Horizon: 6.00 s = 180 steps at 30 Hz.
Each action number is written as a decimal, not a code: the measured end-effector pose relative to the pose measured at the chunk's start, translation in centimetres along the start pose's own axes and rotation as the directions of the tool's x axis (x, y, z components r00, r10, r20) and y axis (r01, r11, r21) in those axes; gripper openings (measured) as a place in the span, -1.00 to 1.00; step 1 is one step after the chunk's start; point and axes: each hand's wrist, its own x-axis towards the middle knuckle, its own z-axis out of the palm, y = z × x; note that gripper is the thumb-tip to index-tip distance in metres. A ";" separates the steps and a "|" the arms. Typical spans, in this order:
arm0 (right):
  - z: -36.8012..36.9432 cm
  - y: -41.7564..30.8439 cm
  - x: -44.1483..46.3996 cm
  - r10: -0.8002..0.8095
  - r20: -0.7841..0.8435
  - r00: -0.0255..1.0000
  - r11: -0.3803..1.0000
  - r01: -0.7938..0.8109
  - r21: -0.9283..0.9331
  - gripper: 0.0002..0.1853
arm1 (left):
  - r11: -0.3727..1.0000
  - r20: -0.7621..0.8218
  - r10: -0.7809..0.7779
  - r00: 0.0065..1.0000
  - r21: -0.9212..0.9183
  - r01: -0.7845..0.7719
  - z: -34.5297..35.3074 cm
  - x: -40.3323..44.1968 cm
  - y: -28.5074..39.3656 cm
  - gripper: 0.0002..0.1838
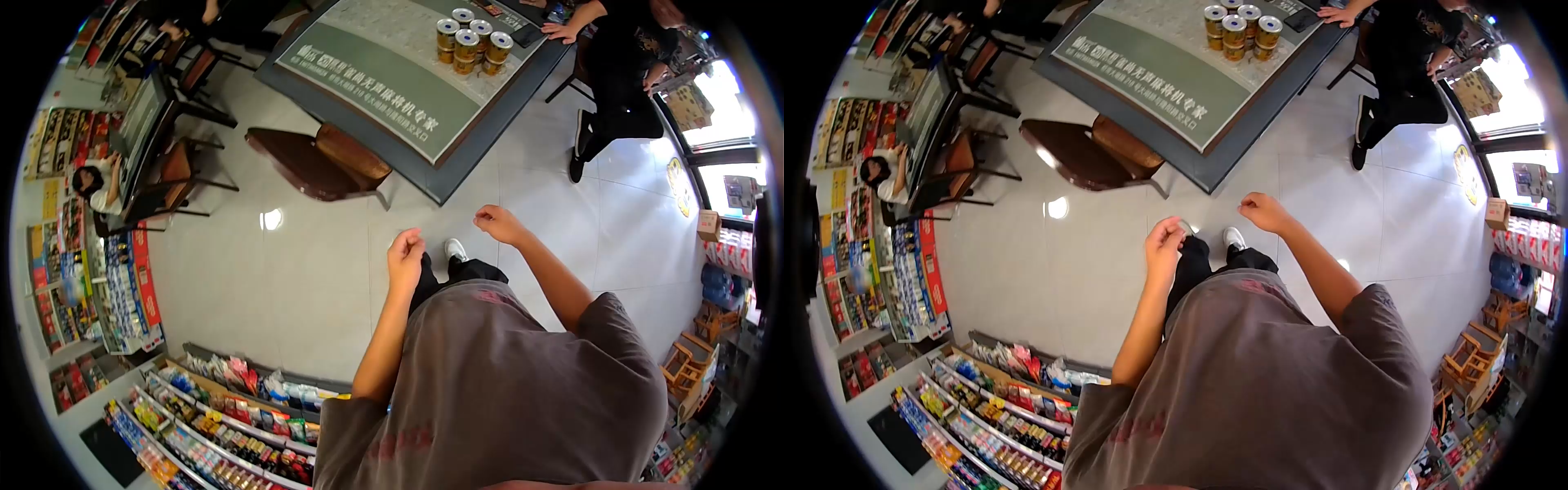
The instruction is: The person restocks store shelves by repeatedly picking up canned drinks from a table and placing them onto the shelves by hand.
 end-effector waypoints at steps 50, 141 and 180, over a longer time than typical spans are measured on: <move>-12.5 -19.2 4.5 -0.169 0.458 0.872 0.634 -0.260 0.728 -0.46 | 0.792 -0.538 0.559 0.630 0.573 -0.213 20.4 9.4 10.1 -0.10; 84.2 -23.8 -97.6 -0.146 0.346 -0.927 0.851 0.060 0.521 -0.18 | 0.980 -0.346 0.191 -0.919 0.127 0.156 -35.2 -119.2 -4.3 -0.24; 84.3 -21.3 -97.0 -0.384 0.390 -0.837 0.846 -0.150 0.512 -0.32 | 0.661 -0.309 -0.266 -0.913 0.631 -0.406 -42.3 -134.8 -8.8 -0.15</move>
